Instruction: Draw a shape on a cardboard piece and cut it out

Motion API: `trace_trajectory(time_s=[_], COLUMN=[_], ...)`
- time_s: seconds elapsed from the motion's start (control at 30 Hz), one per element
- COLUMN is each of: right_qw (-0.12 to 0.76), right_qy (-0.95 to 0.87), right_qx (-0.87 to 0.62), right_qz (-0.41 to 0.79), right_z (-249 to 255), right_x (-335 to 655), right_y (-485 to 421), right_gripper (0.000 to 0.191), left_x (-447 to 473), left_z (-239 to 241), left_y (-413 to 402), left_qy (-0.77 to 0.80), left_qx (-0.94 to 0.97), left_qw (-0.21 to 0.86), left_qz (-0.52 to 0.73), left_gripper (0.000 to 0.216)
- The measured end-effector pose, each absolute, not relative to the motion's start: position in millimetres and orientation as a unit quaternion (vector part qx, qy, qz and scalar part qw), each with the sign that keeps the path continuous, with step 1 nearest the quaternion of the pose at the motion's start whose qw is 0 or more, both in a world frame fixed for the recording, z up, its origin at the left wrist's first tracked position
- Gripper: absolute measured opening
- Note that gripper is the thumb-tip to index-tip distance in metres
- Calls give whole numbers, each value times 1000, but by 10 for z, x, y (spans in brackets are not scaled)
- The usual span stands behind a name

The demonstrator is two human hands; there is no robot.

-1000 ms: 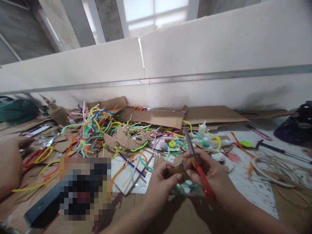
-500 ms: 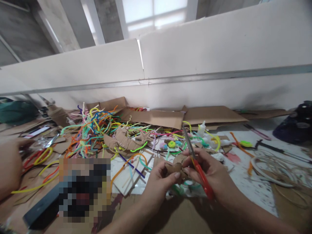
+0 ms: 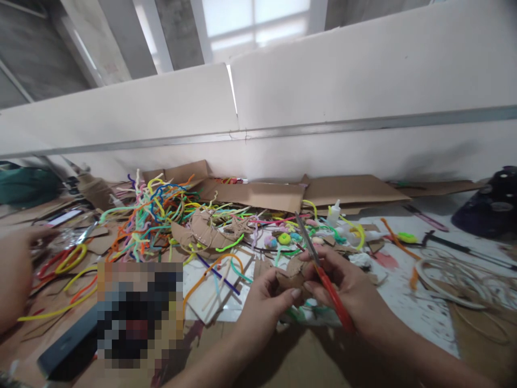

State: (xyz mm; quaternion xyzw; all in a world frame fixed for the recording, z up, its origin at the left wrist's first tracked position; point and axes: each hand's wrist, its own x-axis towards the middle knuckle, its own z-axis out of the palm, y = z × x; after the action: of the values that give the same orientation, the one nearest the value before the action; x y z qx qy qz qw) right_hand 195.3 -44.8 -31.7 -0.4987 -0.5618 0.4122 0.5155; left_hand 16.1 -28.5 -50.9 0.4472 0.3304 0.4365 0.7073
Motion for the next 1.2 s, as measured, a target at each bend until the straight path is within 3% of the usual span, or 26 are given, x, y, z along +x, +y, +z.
trace_trajectory(time_s=[0.3, 0.77, 1.2], right_qw=[516, 526, 554], right_qy=[-541, -535, -470], right_qx=[-474, -487, -470], right_qz=[465, 447, 502], right_z=[-203, -231, -235], right_x=[1918, 1920, 1950], right_y=[-452, -442, -423], right_gripper=[38, 37, 48], left_x=[146, 149, 124], left_z=[-595, -542, -606], left_y=[-282, -285, -251], left_qy=[323, 338, 329], left_qx=[418, 442, 429], left_qw=[729, 711, 711], left_qz=[435, 429, 450], left_gripper=[45, 47, 40])
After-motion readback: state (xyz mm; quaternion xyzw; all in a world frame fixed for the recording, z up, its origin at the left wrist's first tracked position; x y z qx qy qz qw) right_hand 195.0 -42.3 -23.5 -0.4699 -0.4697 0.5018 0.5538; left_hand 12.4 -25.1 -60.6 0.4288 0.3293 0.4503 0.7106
